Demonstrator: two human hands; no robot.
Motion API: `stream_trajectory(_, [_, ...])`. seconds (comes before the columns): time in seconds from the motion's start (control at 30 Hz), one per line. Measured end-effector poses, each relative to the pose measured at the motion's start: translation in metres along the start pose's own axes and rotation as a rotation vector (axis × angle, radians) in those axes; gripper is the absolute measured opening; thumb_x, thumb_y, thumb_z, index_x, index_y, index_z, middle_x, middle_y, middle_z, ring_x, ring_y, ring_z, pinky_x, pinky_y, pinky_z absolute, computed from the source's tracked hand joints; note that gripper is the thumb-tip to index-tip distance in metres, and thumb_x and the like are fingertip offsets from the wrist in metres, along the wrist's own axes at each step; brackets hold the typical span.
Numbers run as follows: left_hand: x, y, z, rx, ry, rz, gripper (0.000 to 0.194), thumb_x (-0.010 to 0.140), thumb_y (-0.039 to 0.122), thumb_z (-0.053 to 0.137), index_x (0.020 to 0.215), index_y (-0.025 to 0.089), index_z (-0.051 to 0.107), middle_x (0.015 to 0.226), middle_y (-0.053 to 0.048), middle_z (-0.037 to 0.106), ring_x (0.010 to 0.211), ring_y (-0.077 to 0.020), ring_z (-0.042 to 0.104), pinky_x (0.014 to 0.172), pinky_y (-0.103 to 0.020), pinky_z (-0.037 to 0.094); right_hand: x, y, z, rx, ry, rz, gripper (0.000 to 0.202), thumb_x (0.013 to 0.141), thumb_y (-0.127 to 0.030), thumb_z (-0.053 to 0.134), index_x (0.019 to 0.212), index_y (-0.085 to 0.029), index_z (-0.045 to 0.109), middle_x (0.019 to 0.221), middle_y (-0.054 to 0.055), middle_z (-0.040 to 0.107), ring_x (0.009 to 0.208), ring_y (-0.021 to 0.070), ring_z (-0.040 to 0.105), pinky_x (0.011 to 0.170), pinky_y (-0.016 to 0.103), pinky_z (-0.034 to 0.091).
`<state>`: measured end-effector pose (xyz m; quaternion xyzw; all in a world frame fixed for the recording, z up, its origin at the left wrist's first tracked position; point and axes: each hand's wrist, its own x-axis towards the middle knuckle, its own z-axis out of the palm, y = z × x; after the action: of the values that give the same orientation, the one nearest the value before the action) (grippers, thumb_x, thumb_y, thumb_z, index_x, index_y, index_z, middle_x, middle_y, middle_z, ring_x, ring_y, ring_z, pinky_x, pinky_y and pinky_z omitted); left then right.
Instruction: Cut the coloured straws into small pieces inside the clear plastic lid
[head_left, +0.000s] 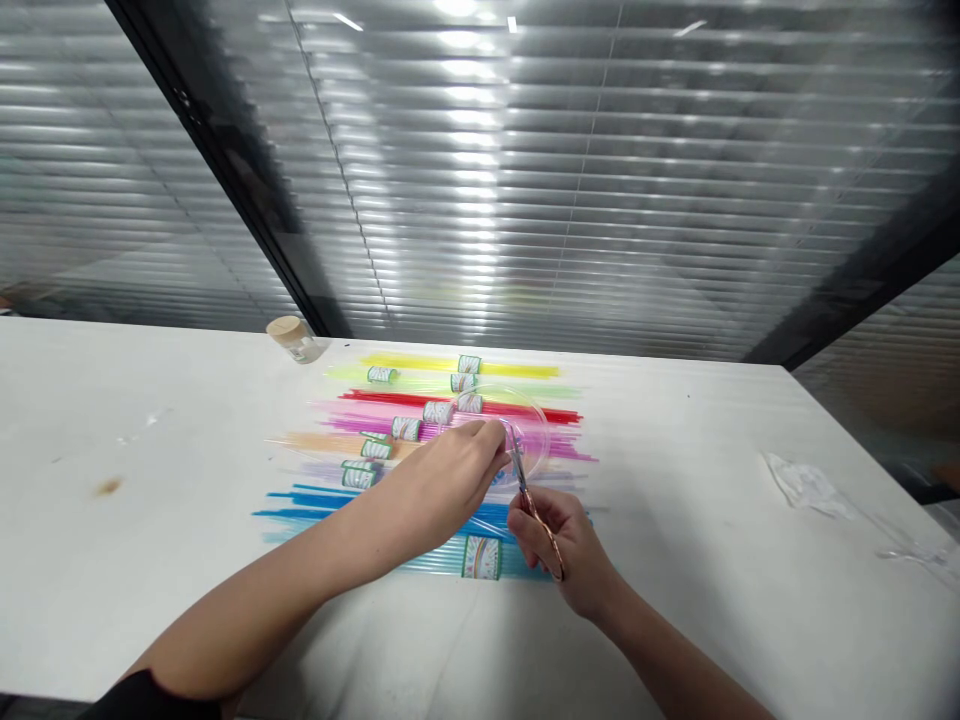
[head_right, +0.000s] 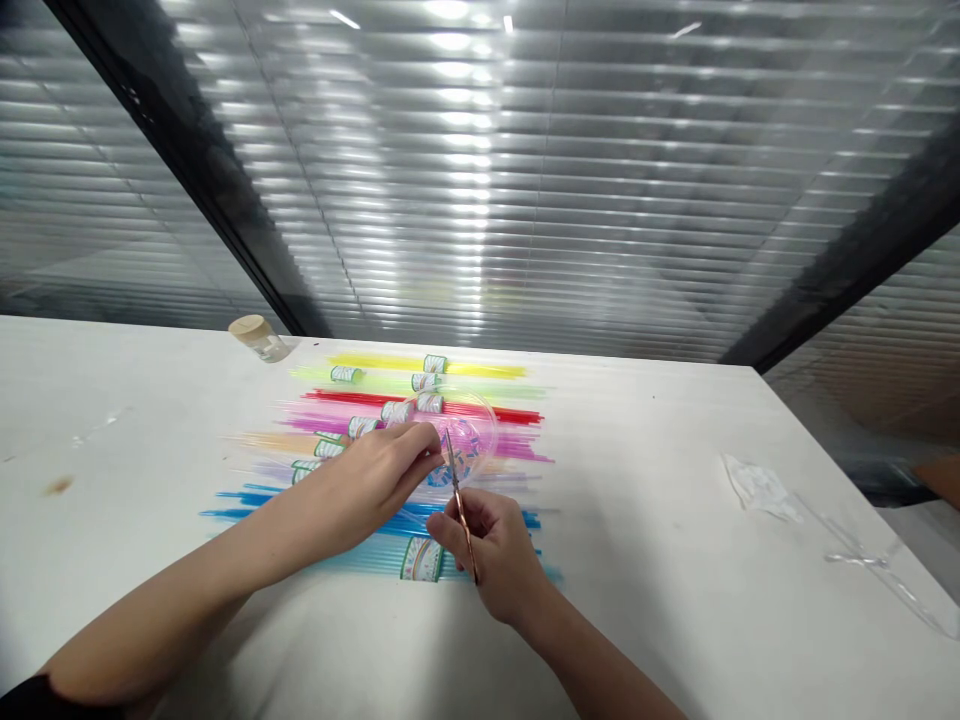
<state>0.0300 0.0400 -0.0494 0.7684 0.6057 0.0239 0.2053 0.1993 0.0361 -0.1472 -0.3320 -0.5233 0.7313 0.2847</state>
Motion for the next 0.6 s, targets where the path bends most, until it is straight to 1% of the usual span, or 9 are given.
stream_trajectory(0.13, [0.0003, -0.0033, 0.0040, -0.001, 0.021, 0.023, 0.021, 0.102, 0.027, 0.031, 0.084, 0.020, 0.041, 0.084, -0.002, 0.058, 0.064, -0.0141, 0.047, 0.054, -0.029, 0.027, 0.0002, 0.0003, -0.0008, -0.002, 0.004, 0.012, 0.048, 0.083, -0.057, 0.065, 0.063, -0.019, 0.045, 0.050, -0.007, 0.037, 0.049, 0.0085, 0.027, 0.046, 0.024, 0.021])
stream_trajectory(0.23, [-0.0004, -0.0045, 0.0057, 0.012, 0.029, 0.037, 0.018, 0.100, 0.022, 0.032, 0.084, 0.020, 0.041, 0.083, -0.002, 0.057, 0.064, -0.0139, 0.047, 0.054, -0.029, 0.026, -0.0001, -0.0001, -0.0009, -0.006, 0.002, 0.014, 0.047, 0.083, -0.057, 0.065, 0.063, -0.019, 0.045, 0.050, -0.006, 0.038, 0.049, 0.0085, 0.028, 0.047, 0.023, 0.022])
stream_trajectory(0.43, [-0.0027, -0.0038, 0.0043, 0.056, 0.007, 0.030, 0.014, 0.097, 0.016, 0.032, 0.087, 0.019, 0.042, 0.086, -0.002, 0.057, 0.064, -0.0140, 0.047, 0.053, -0.029, 0.026, 0.0006, -0.0004, -0.0006, 0.006, 0.010, 0.009, 0.047, 0.083, -0.057, 0.065, 0.063, -0.019, 0.046, 0.049, -0.006, 0.040, 0.048, 0.0085, 0.029, 0.047, 0.023, 0.022])
stream_trajectory(0.6, [-0.0023, -0.0025, 0.0026, 0.060, -0.001, 0.024, 0.013, 0.096, 0.015, 0.032, 0.088, 0.019, 0.042, 0.088, -0.003, 0.057, 0.064, -0.0141, 0.048, 0.053, -0.029, 0.028, 0.0008, -0.0004, -0.0004, 0.007, 0.013, -0.008, 0.047, 0.083, -0.058, 0.065, 0.063, -0.019, 0.047, 0.049, -0.006, 0.040, 0.048, 0.0083, 0.029, 0.046, 0.023, 0.022])
